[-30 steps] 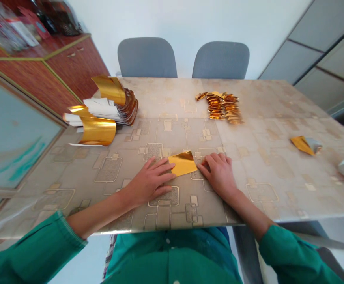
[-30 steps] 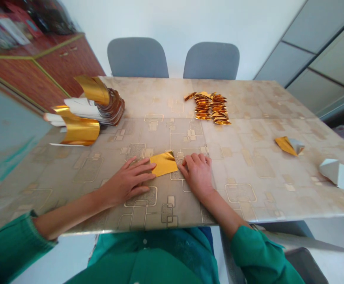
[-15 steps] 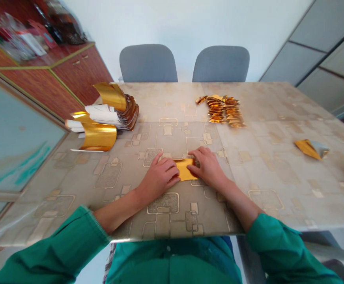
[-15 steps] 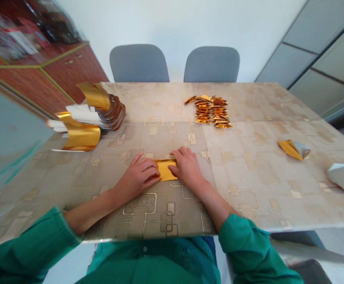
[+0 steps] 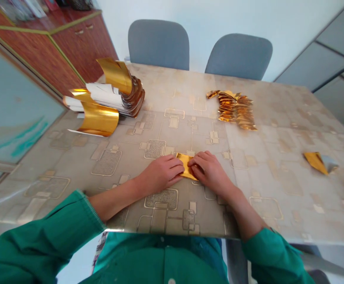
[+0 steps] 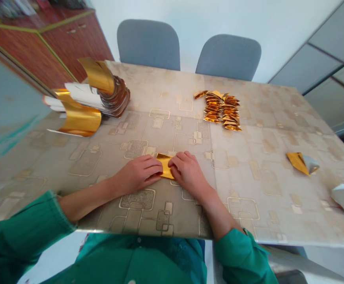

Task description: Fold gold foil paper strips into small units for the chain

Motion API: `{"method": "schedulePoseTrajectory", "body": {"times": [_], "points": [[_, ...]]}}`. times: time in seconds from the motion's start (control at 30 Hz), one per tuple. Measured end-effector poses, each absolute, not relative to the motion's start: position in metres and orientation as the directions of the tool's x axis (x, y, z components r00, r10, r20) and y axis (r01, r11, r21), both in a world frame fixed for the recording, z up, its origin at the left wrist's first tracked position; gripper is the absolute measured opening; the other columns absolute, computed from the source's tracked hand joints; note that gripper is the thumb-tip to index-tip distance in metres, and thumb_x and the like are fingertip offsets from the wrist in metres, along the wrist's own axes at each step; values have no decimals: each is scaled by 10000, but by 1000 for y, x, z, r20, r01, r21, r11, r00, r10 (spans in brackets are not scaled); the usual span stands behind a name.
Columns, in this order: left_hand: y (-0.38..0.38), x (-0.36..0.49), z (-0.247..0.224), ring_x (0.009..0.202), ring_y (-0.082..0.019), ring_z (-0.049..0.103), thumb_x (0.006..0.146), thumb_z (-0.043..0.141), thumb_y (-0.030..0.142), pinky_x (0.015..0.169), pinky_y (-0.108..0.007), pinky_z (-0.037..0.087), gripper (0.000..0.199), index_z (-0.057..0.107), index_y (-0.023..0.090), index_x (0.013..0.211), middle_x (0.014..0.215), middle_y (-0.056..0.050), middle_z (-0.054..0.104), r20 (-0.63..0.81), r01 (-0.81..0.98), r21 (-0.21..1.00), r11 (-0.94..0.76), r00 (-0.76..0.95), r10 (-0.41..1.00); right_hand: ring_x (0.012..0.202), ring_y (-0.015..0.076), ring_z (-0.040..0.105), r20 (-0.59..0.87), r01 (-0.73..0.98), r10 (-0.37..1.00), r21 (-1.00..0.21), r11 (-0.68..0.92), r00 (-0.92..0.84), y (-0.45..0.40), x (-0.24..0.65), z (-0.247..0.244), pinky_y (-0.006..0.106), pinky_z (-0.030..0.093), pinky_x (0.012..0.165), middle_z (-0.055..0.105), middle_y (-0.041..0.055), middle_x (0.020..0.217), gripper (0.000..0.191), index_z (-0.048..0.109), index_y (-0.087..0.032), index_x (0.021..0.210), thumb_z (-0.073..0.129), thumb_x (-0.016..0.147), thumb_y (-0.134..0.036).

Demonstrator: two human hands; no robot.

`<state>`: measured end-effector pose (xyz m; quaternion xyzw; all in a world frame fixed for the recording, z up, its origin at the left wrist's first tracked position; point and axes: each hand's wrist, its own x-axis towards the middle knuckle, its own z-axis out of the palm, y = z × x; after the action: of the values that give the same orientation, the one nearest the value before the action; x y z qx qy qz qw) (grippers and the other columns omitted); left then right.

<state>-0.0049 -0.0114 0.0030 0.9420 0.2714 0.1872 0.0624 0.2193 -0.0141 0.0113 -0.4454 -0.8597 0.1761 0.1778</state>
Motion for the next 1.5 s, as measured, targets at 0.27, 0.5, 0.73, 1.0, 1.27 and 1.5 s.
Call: {"method": "schedulePoseTrajectory", "body": {"times": [0.27, 0.5, 0.73, 1.0, 1.27, 1.5], "points": [[-10, -1, -3, 772, -173, 606, 1035, 404, 270, 725, -292, 494, 311, 647, 145, 887, 817, -54, 678, 381, 603, 267, -752, 650, 657, 966, 224, 560, 94, 694, 826, -495, 523, -555, -17, 228, 17, 372, 422, 850, 657, 67, 1003, 234, 673, -223, 1001, 640, 909, -435], [-4, -4, 0, 904, -217, 616, 951, 574, 288, 815, -347, 493, 142, 628, 166, 998, 950, -59, 696, 324, 560, 402, -725, 653, 684, 939, 174, 597, 81, 666, 825, -550, 504, -559, -15, 234, 23, 343, 412, 847, 693, 23, 996, 154, 741, -272, 944, 587, 955, -274], [-2, -2, -6, 854, -188, 653, 974, 541, 282, 791, -329, 510, 148, 634, 188, 1043, 958, -41, 718, 310, 625, 515, -587, 502, 807, 837, 166, 594, 34, 700, 874, -584, 411, -484, -11, 236, 22, 327, 397, 801, 703, 22, 882, 218, 718, -233, 900, 528, 982, -302], [1, 2, -7, 873, -189, 677, 996, 536, 353, 792, -318, 532, 317, 555, 195, 1271, 1005, -46, 736, 332, 678, 475, -561, 452, 828, 841, 207, 525, 77, 831, 960, -486, 271, -268, -14, 227, 11, 341, 326, 768, 639, 35, 813, 174, 704, -234, 827, 604, 937, -325], [2, -1, -7, 880, -188, 675, 1001, 520, 384, 800, -326, 538, 342, 554, 194, 1283, 1041, -51, 729, 304, 662, 514, -546, 455, 837, 818, 204, 542, 92, 839, 975, -497, 222, -204, -13, 225, 8, 341, 315, 761, 666, 13, 806, 132, 655, -226, 806, 658, 903, -316], [3, 1, -6, 903, -198, 652, 1003, 506, 354, 818, -344, 537, 378, 501, 182, 1340, 1067, -76, 687, 282, 662, 529, -531, 453, 846, 798, 199, 554, 100, 851, 980, -486, 198, -172, -11, 223, 6, 343, 307, 749, 665, 1, 764, 135, 659, -233, 778, 657, 898, -297]]}}
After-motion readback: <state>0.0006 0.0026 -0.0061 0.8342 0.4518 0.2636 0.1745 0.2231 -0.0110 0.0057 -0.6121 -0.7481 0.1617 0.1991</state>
